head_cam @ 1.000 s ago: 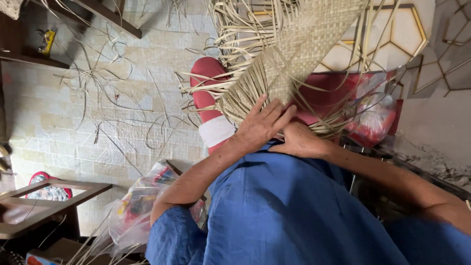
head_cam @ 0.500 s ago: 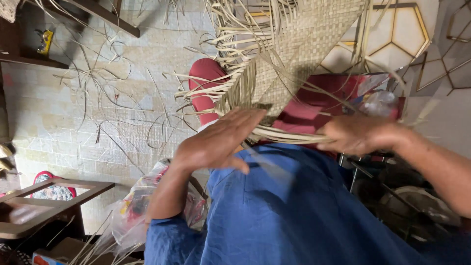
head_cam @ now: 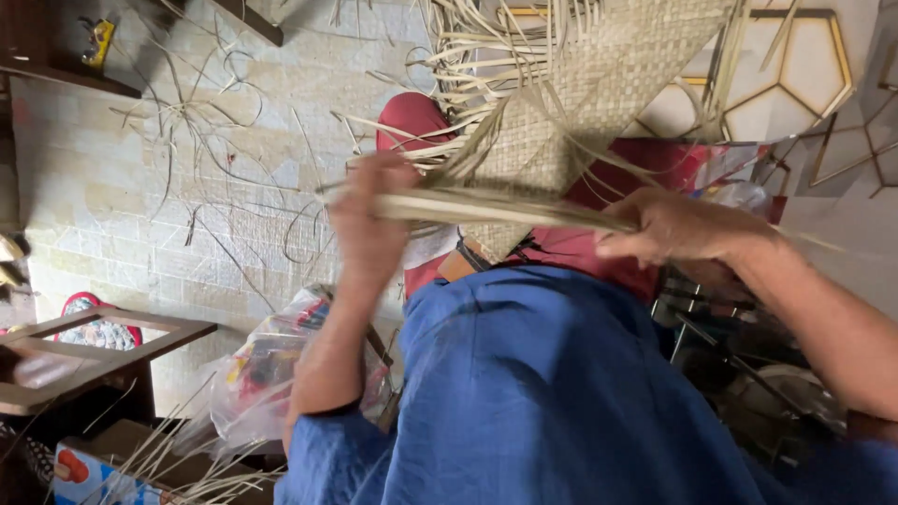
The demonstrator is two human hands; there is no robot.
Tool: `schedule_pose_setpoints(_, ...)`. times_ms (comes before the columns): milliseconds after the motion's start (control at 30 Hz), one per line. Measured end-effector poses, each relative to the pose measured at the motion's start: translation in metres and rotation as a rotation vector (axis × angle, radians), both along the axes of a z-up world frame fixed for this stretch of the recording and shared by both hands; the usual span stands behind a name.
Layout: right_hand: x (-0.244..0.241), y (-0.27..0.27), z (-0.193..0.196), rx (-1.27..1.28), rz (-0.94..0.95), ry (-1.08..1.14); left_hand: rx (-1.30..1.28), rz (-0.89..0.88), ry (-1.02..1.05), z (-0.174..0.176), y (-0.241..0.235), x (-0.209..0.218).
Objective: The person weaves a basket by hand, interlacing dried plant strips through a partially completed frame. They repeatedly pull and tighten the strips to maintain tension and shape while seated on the floor.
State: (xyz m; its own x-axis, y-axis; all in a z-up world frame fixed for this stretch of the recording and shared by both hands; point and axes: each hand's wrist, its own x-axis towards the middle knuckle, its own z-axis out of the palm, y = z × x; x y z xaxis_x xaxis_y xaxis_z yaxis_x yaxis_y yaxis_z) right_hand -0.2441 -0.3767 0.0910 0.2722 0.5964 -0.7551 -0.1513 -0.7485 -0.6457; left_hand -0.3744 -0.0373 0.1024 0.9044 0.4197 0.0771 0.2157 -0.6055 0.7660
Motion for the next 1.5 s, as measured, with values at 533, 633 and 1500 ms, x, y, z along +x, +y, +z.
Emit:
schedule_pose_setpoints(533,-0.011,0.051,0.0,0.156,0.474,-0.406,-0.739,0.707,0.488,-0.284,0.116,-0.139)
schedule_pose_setpoints(633,0.009,0.099,-0.045,0.421,0.372,-0.661,-0.482,0.315,0.685,-0.216,0.105,-0.119)
schedule_pose_setpoints(1500,0.115,0.055,-0.091,-0.223,-0.721,-1.494,-0.078,-0.283,0.313,-0.115,-0.065,0.182)
